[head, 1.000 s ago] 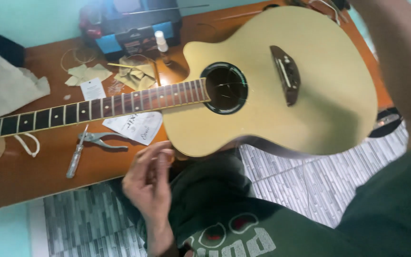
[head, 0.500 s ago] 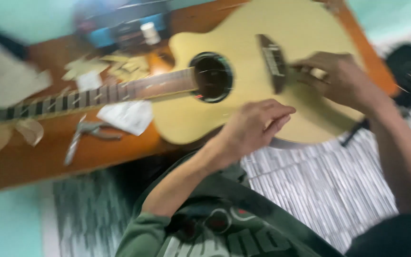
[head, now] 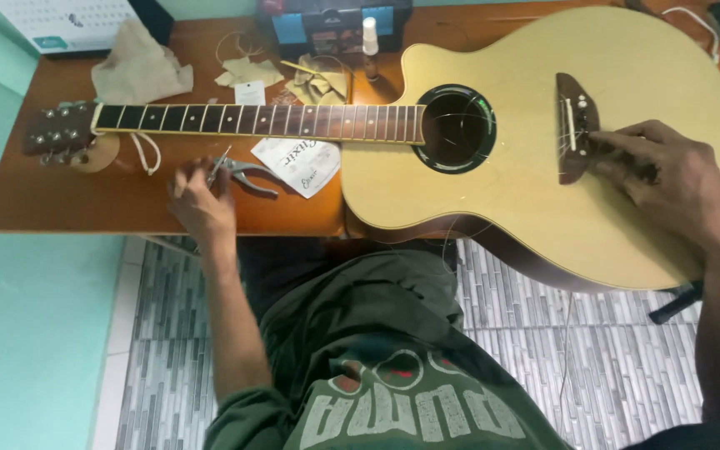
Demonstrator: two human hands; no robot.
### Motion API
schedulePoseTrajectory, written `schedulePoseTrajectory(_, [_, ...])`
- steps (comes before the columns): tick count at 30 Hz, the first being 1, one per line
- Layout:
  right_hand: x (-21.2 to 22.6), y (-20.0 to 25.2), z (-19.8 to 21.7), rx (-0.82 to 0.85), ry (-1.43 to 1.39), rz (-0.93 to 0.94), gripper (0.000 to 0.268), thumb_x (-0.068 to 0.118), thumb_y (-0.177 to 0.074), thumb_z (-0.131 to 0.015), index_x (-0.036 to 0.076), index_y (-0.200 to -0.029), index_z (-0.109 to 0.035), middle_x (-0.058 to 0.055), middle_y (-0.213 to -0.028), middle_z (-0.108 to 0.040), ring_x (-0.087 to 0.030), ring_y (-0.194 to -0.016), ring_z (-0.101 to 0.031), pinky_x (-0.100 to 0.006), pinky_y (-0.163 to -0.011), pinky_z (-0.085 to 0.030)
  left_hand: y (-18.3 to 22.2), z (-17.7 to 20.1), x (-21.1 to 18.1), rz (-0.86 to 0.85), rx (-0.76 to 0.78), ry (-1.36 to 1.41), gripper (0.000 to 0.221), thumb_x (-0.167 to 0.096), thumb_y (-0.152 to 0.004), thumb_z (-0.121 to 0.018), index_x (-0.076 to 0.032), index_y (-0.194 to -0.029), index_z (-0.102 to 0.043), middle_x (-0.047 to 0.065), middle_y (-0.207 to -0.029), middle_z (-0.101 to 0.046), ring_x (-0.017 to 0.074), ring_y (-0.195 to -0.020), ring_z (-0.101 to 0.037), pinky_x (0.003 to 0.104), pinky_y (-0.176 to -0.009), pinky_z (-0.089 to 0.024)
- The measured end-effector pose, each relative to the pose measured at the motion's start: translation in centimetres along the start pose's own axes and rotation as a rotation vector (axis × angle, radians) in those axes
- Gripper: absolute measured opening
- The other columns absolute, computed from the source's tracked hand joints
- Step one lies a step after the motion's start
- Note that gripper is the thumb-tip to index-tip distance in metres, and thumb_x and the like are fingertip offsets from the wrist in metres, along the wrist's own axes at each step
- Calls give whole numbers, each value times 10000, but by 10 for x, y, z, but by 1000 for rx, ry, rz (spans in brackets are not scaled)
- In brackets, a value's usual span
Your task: Restringing an acoustic guitar by threading the string through the bridge, tying a knot, and trimming the excess with pliers.
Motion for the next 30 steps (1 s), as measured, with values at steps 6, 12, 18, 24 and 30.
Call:
schedulePoseTrajectory(6, [11, -4, 13, 3, 65, -3, 371, 128, -989, -717, 99, -1359, -723, -148, -1253, -724, -278, -854, -693, -388, -763, -570, 37, -22, 51, 553, 314, 678, 185, -239, -1043, -556, -163, -1065, -723, -2, -993, -714, 137, -916, -673, 336, -846, -517])
schedulePoseTrajectory(12, [19, -10, 13, 99, -162, -205, 358, 94, -990, -647, 77, -1347, -672, -174, -1207, -695, -322, -945, -715, -399, -835, -609, 14, 76, -46, -39, 12, 212, 203, 125, -1189, -469, 135, -1296, -642, 211, -1009, -635, 244, -788, -570, 348, -654, -496])
schedulePoseTrajectory(18, [17, -15, 5, 64, -160, -74, 360, -4, -999, -598, 67, -1338, -697, -167, -1230, -666, -298, -867, -687, -385, -785, -557, 84, 14, -244, 56, 1049, 1780, 544, 1, -1020, -577, -70, -1530, -400, 116, -1393, -606, 222, -1134, -687, 297, -722, -636])
schedulePoseTrajectory(24, [-102, 20, -136, -164, -347, -772, 709, 708, -837, -662, 227, -1343, -538, -69, -1278, -634, -220, -1058, -693, -345, -900, -521, 68, 33, -489, -360, 1091, 1537, 677, -509, -1060, -347, -34, -1506, -163, 412, -1604, -219, 513, -1497, -368, 706, -1252, -292])
schedulePoseTrajectory(30, [125, 0, -45, 303, 5, 228, 602, 274, -1088, -391, 19, -1598, -198, -216, -1685, -187, -366, -1552, -163, -502, -1261, -122, 56, -76, -498, -197, 1084, 1195, 391, -293, -1087, -409, -218, -1464, -481, 82, -1046, -815, -1, -431, -425, 134, -351, -407])
Point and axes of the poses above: each hand's wrist, its own y-axis away from the middle knuckle, its own z-axis out of the back of the hand, x = y × z, the point moved 6 cm from there along -y, towards the middle knuckle
